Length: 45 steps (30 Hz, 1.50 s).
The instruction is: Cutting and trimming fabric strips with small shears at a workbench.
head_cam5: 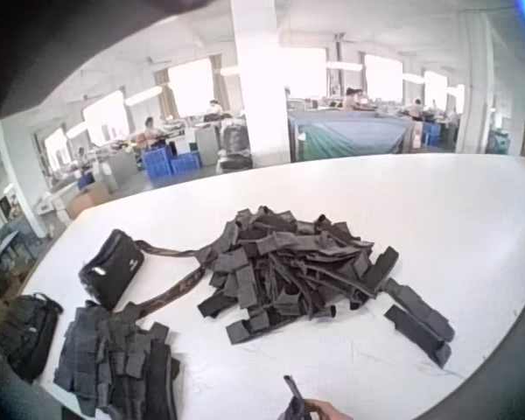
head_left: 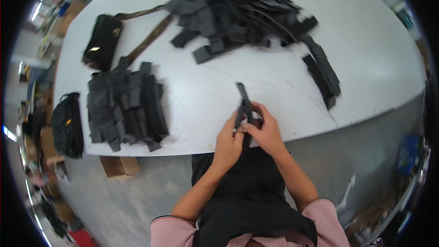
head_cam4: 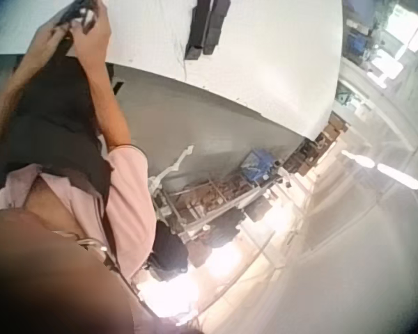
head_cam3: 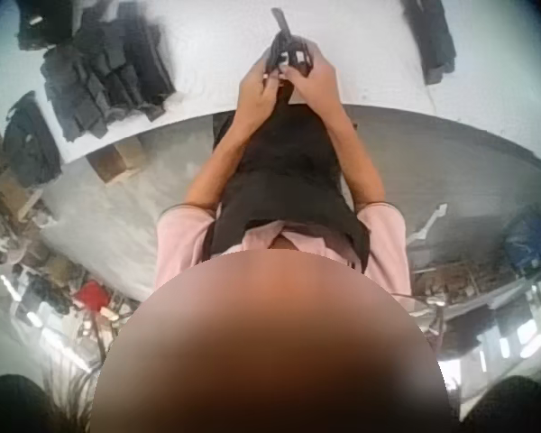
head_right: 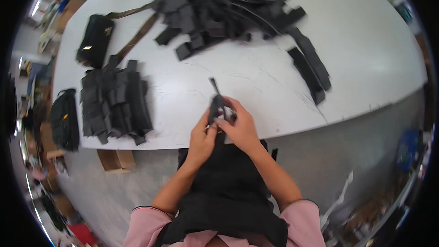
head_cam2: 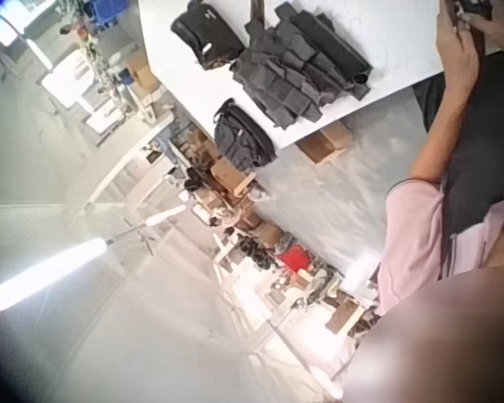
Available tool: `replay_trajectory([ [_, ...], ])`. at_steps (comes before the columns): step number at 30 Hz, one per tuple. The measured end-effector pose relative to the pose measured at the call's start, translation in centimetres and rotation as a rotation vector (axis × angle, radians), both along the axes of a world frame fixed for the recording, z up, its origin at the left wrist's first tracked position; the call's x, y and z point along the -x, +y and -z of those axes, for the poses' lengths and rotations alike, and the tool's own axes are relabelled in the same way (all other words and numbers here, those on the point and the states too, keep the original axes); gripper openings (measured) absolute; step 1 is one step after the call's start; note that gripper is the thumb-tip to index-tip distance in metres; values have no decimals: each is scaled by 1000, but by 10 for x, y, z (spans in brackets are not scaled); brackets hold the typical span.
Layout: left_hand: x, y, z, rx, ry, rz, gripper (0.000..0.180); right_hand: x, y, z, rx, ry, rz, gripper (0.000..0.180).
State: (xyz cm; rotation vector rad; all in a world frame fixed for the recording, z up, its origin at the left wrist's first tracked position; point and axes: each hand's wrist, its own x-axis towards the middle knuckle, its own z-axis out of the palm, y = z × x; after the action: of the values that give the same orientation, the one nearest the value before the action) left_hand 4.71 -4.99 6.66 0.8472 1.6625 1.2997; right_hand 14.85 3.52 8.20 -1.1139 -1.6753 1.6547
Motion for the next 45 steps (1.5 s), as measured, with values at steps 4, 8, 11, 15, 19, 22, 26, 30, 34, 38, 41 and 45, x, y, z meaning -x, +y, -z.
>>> replay_trajectory([
  [4, 4, -6, 4, -30, 350, -6, 49, -8, -6, 28, -434, -81, 12, 42],
  [8, 21, -18, -8, -13, 220, 3, 31, -6, -7, 19, -272, -176, 19, 34],
  [11, 21, -23, -8, -124, 211, -58, 15, -12, 0, 22, -4, -224, -87, 27],
  [15, 16, -26, -5, -55, 262, -116, 19, -11, -8, 30, 201, -31, -129, 20],
  [19, 11, -33, 13, 104, -246, -177, 28, -16, -19, 0, 647, -37, -52, 22],
  [22, 16, -35, 20, 23, -301, -187, 32, -15, -28, 10, 509, -36, -68, 26],
  [26, 30, -43, -5, 121, -352, -119, 35, -6, -29, -17, -110, -122, -70, 32],
  [30, 32, -43, -7, 86, -372, -93, 37, 5, -22, -27, -406, -81, -337, 30],
  [34, 37, -43, -15, 126, -330, -41, 35, 11, -18, -27, -516, -58, -397, 28],
  [38, 30, -44, -13, 79, -313, -23, 34, 13, -23, -28, -672, -101, -448, 23],
  [41, 24, -41, -21, 68, -402, -81, 38, 20, -23, -27, -571, -22, -309, 17],
  [45, 34, -43, -19, 190, -567, -44, 37, 2, -16, -22, -61, 49, -75, 16],
])
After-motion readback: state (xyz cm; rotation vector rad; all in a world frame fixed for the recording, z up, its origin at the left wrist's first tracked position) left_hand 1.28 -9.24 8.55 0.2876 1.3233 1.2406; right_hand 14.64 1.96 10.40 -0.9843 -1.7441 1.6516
